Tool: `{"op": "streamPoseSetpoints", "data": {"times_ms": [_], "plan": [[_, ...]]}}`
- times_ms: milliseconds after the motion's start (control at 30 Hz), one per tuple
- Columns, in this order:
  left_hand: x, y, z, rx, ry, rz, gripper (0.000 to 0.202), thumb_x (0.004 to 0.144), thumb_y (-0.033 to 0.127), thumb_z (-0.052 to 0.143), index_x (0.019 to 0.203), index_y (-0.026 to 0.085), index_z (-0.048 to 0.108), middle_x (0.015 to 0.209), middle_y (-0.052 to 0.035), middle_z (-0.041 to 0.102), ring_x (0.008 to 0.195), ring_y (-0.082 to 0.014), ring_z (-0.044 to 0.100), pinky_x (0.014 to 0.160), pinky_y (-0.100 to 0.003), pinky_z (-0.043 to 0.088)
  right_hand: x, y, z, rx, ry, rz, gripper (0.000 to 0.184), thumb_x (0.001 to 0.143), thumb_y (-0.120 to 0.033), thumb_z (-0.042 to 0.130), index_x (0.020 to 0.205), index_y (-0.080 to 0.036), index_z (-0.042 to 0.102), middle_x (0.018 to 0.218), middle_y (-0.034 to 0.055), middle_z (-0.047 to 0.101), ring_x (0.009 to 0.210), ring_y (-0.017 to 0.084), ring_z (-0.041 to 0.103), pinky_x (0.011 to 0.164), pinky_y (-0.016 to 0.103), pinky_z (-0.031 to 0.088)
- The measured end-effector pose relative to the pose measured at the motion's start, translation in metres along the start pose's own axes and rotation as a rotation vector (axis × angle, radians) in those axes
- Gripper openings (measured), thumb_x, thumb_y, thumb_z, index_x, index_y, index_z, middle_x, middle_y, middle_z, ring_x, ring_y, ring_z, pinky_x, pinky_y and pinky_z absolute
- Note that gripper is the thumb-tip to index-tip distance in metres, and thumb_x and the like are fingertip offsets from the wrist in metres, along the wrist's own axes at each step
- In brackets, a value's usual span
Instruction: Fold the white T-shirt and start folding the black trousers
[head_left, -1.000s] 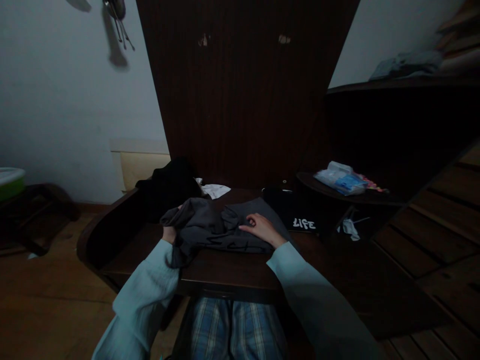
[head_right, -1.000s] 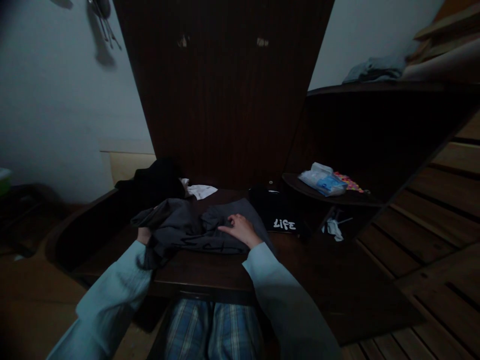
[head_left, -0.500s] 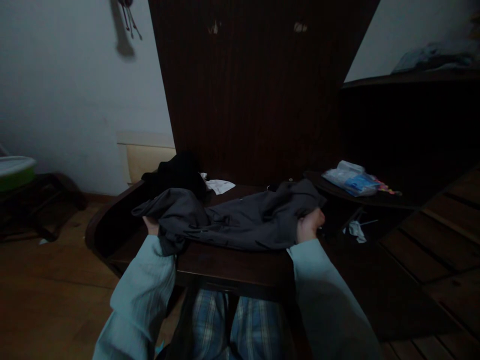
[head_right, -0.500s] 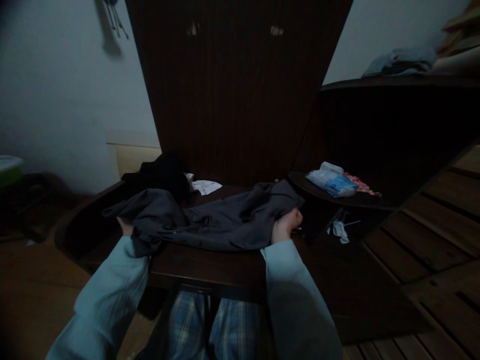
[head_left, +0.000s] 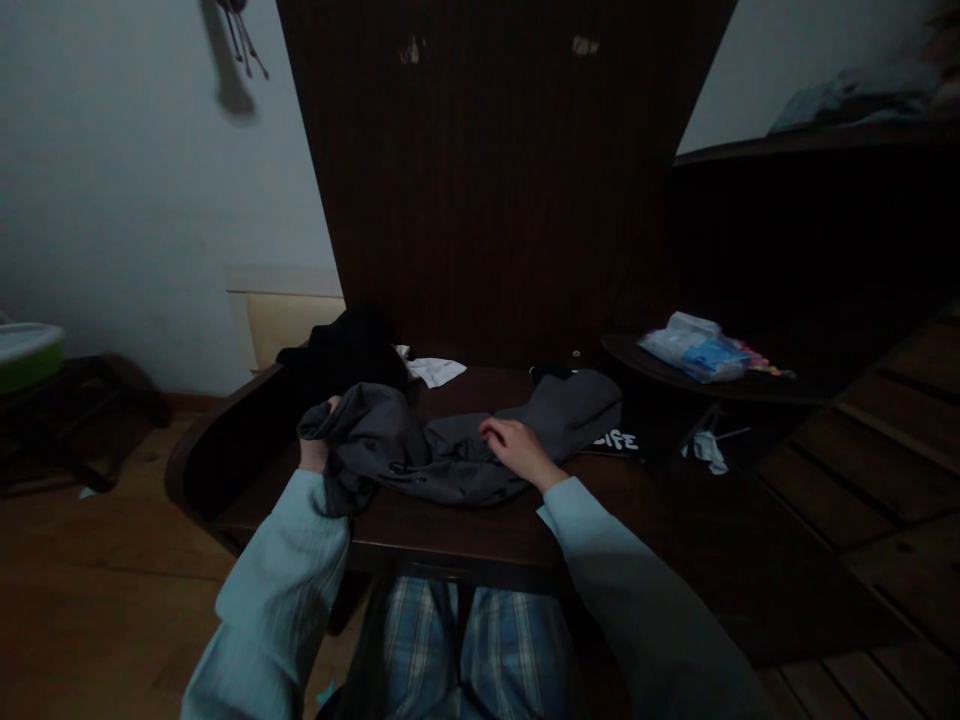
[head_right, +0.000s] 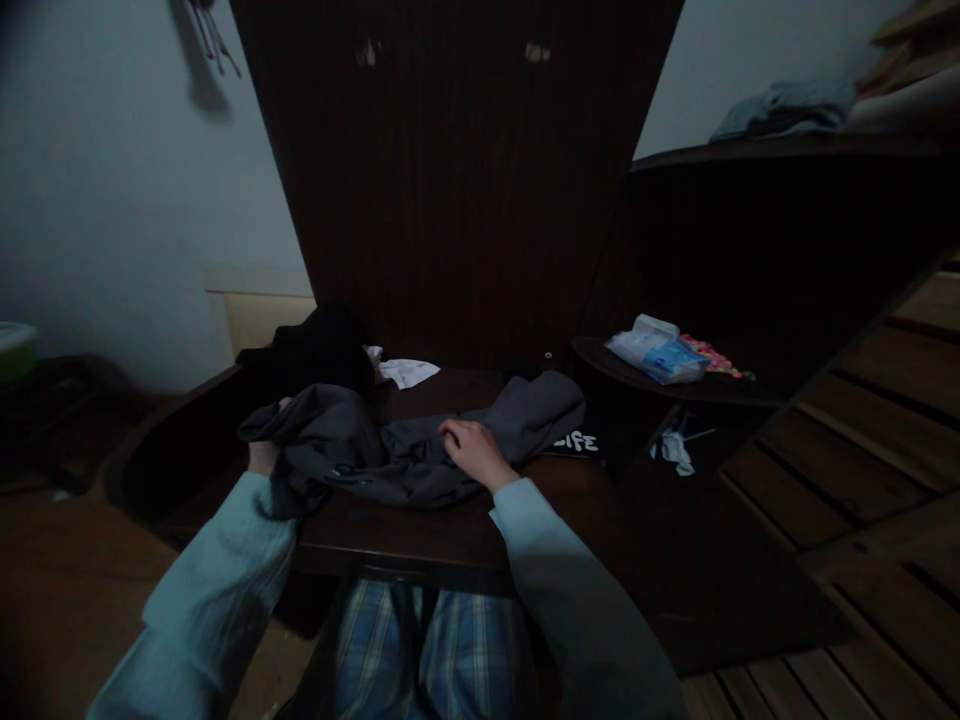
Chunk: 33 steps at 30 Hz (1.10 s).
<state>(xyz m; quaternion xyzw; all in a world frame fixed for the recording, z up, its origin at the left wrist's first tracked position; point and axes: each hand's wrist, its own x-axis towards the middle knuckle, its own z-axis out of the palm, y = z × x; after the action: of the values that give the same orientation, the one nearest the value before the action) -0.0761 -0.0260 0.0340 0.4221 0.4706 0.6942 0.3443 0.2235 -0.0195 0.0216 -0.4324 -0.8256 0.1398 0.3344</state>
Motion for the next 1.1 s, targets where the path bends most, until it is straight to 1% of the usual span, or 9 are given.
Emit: {"op": "streamPoseSetpoints", "data": {"times_ms": [167,300,400,500,600,700,900,1000,1100], "plan": [[-0.003,0.021,-0.020,0.214,-0.157,-0.049,0.013,0.051,0.025,0.052,0.059,0.017,0.057,0.054,-0.0002,0.054,0.052,-0.0145,0.051,0.047,-0.024,0.041,-0.001,0.000,0.001,-0.099,-0.065,0.110,0.019,0.074,-0.017,0.044,0.066,-0.018,0.061,0.057,-0.0002,0.058,0.055,0.012,0.051,0.056,0.021,0.034],[-0.017,0.048,-0.021,0.620,0.011,0.377,0.034,0.056,0.016,0.046,0.086,0.019,0.061,0.085,-0.0037,0.060,0.085,-0.0216,0.055,0.073,-0.031,0.045,-0.002,-0.007,-0.002,-0.108,-0.184,0.086,0.020,0.072,-0.017,0.045,0.063,-0.017,0.064,0.057,-0.0007,0.058,0.054,0.011,0.050,0.054,0.020,0.032],[-0.031,0.068,0.004,0.985,-0.002,0.715,0.033,0.062,0.011,0.045,0.090,0.020,0.061,0.099,-0.0055,0.058,0.100,-0.0240,0.049,0.088,-0.038,0.037,-0.004,-0.012,-0.001,-0.162,-0.297,0.094,0.022,0.072,-0.019,0.046,0.067,-0.018,0.067,0.061,0.0003,0.062,0.058,0.012,0.054,0.056,0.020,0.033],[-0.040,0.071,0.042,1.173,-0.361,0.872,0.031,0.070,0.009,0.042,0.095,0.019,0.059,0.097,-0.0060,0.059,0.095,-0.0210,0.053,0.084,-0.034,0.040,-0.006,-0.013,0.001,-0.165,-0.316,0.091,0.024,0.074,-0.020,0.046,0.077,-0.020,0.069,0.067,0.0010,0.066,0.064,0.013,0.058,0.060,0.020,0.036],[-0.047,0.055,0.075,1.299,-0.830,0.827,0.024,0.077,0.012,0.042,0.092,0.019,0.059,0.085,-0.0040,0.062,0.078,-0.0164,0.058,0.069,-0.026,0.043,-0.008,-0.011,0.002,-0.172,-0.309,0.079,0.026,0.075,-0.021,0.045,0.085,-0.022,0.069,0.073,0.0011,0.068,0.068,0.014,0.061,0.063,0.021,0.039],[-0.052,0.034,0.087,1.378,-1.047,0.737,0.018,0.077,0.012,0.043,0.080,0.020,0.059,0.080,-0.0014,0.062,0.068,-0.0137,0.059,0.059,-0.022,0.041,-0.009,-0.010,0.003,-0.202,-0.311,0.093,0.026,0.077,-0.023,0.046,0.089,-0.023,0.069,0.075,0.0011,0.069,0.070,0.015,0.062,0.064,0.022,0.041],[-0.064,0.018,0.077,1.441,-0.934,0.698,0.015,0.081,0.026,0.045,0.091,0.019,0.053,0.088,-0.0047,0.062,0.071,-0.0171,0.061,0.058,-0.024,0.042,-0.009,-0.007,0.005,-0.307,-0.183,0.176,0.035,0.081,-0.027,0.044,0.112,-0.021,0.057,0.099,0.0056,0.066,0.086,0.020,0.061,0.074,0.028,0.045],[-0.066,0.016,0.076,1.555,-0.842,0.582,0.022,0.085,0.029,0.037,0.093,0.015,0.052,0.079,-0.0084,0.064,0.070,-0.0207,0.063,0.058,-0.027,0.043,-0.009,0.000,0.010,-0.341,-0.088,0.172,0.055,0.075,-0.028,0.054,0.126,-0.010,0.042,0.124,0.0139,0.050,0.109,0.025,0.049,0.088,0.034,0.042],[-0.066,0.017,0.076,1.657,-0.735,0.457,0.030,0.089,0.026,0.026,0.095,0.012,0.052,0.071,-0.0107,0.064,0.068,-0.0236,0.064,0.056,-0.029,0.044,-0.007,0.007,0.014,-0.324,0.017,0.157,0.061,0.073,-0.030,0.057,0.125,-0.005,0.039,0.124,0.0173,0.046,0.117,0.028,0.039,0.097,0.038,0.036]]}}
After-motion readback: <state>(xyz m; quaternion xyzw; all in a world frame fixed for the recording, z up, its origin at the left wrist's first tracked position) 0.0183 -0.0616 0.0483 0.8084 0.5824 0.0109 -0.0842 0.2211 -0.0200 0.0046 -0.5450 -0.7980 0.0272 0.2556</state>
